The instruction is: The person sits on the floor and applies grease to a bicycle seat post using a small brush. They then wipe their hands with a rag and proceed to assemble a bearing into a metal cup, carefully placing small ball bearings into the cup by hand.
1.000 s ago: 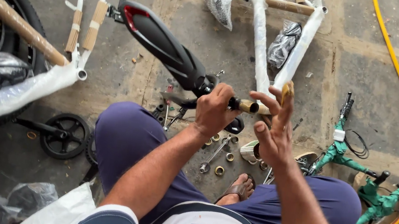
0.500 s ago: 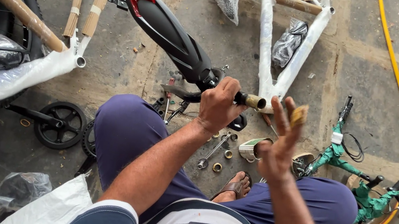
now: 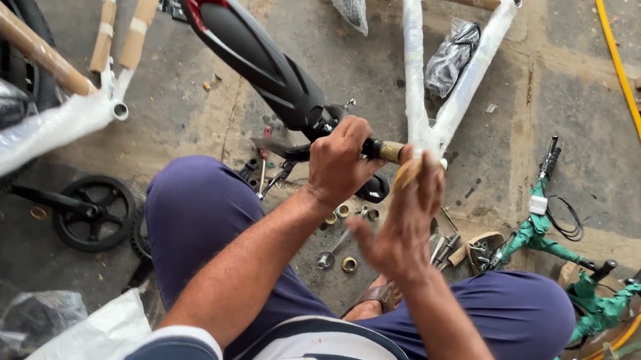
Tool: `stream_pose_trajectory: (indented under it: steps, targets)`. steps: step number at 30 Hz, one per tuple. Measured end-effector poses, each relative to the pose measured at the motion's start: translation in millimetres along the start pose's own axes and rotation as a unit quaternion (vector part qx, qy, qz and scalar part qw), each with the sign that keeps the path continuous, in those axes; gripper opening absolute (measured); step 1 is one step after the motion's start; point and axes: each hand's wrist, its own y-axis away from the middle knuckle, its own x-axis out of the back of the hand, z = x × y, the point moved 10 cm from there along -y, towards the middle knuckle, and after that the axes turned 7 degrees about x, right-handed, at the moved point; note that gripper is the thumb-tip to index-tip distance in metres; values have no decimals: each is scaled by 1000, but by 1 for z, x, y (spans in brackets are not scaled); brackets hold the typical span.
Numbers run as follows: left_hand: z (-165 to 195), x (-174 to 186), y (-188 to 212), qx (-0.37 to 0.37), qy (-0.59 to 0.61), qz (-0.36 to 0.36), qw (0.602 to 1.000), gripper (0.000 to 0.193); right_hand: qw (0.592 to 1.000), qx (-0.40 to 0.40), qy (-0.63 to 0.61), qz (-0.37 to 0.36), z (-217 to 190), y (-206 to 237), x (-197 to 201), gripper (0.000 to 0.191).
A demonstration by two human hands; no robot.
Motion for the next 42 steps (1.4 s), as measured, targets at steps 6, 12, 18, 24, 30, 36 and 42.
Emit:
stream_pose_trajectory:
  steps: [6, 12, 18, 24, 30, 36, 42]
  targets:
    - [1, 2, -2, 3, -10, 20, 1000, 41, 979, -42, -199, 12, 7, 4, 2, 95]
    - [5, 8, -7, -8, -10, 39, 999, 42, 918, -14, -395, 39, 7, 4, -10, 92]
    - [3, 21, -17, 17, -18, 65, 998, 39, 906, -29, -419, 54, 24, 5, 7, 104]
    - [17, 19, -14, -26, -18, 9, 999, 38, 991, 2, -131, 4, 43, -55, 24, 111]
    - [23, -18, 2, -53, -46, -45, 997, 39, 938, -70, 237, -241, 99, -64, 18, 74]
    - [30, -69, 15, -82, -57, -92, 991, 40, 848, -95, 399, -335, 147, -41, 3, 60]
    - [32, -102, 15, -82, -84, -114, 987, 31, 827, -129, 443, -321, 164, -21, -6, 61]
